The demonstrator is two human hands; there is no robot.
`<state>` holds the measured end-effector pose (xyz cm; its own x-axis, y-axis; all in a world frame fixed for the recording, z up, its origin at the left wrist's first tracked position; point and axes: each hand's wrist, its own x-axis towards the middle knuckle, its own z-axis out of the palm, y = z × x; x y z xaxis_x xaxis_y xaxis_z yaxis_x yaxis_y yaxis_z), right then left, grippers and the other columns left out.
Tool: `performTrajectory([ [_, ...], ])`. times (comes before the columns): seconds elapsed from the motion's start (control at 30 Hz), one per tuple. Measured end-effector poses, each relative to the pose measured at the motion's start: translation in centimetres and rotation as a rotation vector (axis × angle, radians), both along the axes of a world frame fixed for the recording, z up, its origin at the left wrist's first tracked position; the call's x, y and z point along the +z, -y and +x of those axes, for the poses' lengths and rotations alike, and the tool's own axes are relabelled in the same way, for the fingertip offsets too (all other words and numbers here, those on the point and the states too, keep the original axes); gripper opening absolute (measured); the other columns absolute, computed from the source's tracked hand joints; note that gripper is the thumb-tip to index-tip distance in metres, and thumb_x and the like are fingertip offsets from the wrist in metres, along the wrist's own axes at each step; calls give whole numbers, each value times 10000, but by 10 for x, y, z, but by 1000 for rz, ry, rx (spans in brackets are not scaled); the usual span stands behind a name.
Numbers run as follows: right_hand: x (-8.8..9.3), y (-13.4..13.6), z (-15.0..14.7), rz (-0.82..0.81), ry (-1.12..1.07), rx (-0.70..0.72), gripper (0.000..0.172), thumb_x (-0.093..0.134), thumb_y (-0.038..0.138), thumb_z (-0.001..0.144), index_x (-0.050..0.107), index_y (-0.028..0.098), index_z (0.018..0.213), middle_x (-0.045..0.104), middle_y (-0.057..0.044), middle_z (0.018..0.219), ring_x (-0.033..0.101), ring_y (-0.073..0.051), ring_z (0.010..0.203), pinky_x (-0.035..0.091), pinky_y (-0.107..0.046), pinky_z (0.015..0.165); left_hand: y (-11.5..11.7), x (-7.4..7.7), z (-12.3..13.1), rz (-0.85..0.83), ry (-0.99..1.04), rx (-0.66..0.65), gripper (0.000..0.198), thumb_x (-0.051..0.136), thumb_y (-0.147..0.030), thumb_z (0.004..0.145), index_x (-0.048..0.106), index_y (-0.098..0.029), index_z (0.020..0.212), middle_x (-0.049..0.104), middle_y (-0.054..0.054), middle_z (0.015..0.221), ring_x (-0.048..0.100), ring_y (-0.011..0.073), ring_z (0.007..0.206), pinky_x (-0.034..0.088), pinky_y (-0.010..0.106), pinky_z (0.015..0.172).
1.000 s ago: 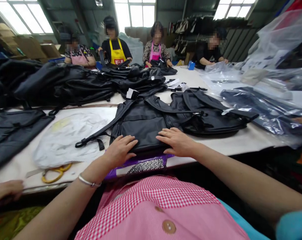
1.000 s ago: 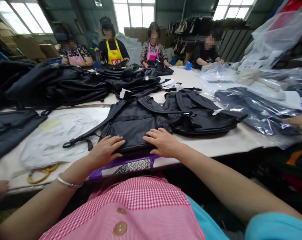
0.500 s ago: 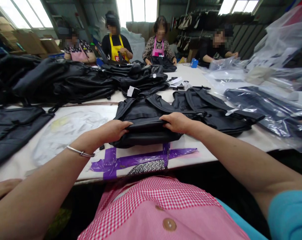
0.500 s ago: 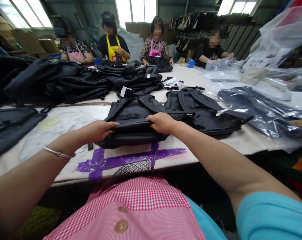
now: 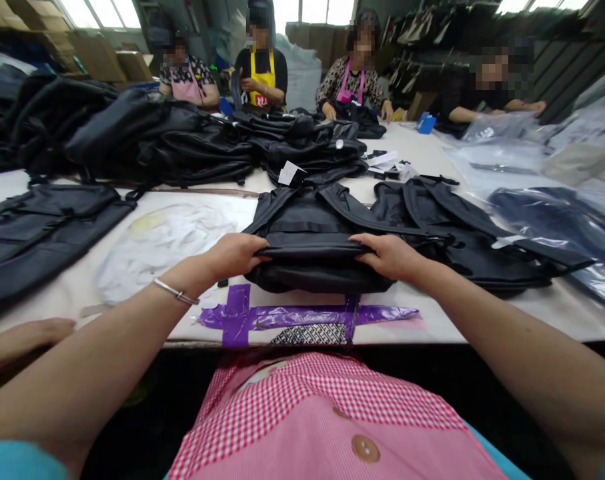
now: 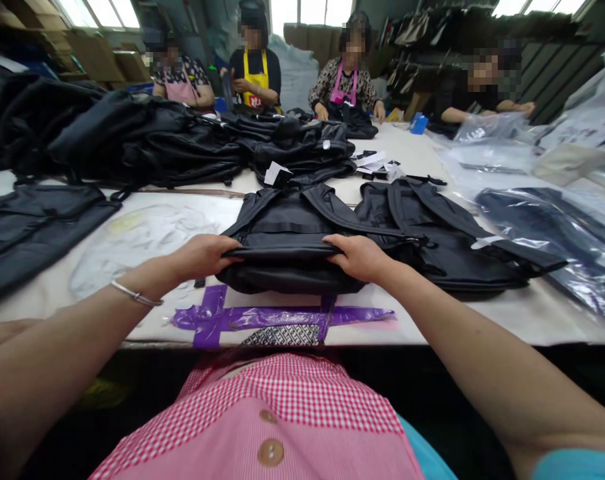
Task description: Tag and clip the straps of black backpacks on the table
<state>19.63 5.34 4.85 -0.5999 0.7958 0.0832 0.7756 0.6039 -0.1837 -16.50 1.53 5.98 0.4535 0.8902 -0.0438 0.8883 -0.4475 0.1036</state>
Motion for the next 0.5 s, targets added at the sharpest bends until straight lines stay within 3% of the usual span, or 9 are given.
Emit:
performTrajectory([
  [0.17,7,0,-3,111,-30,-88,422,547,330,867,547,234,1277,695,-63,1113,651,-245,946,456,-323,804,-39,28,-3,-70,73,28,242,554,-396,801,716,-253,910,709,5,802,613,179,748,399,245,667],
  [0.27,-1,7,-3,203,-54,-176,442,573,379,853,566,190,1252,695,-102,1099,644,-273,968,450,-357,829,-41,31,1,0,140,75,266,583,-398,780,718,-266,968,712,6,855,622,193,801,422,261,719],
  [0.43,1,-1,-10,221,-138,-369,297,508,405,887,660,205,1046,718,-89,911,656,-258,848,449,-329,722,2,9,16,492,494,508,535,667,-504,732,621,-168,1147,627,124,1139,564,277,1061,423,381,941],
  [0.5,13,-13,-15,257,-140,-414,308,513,425,878,663,208,1037,714,-90,902,649,-262,844,438,-330,709,24,-5,22,521,753,746,572,646,-523,753,572,-144,1175,584,153,1189,549,279,1086,424,418,970],
])
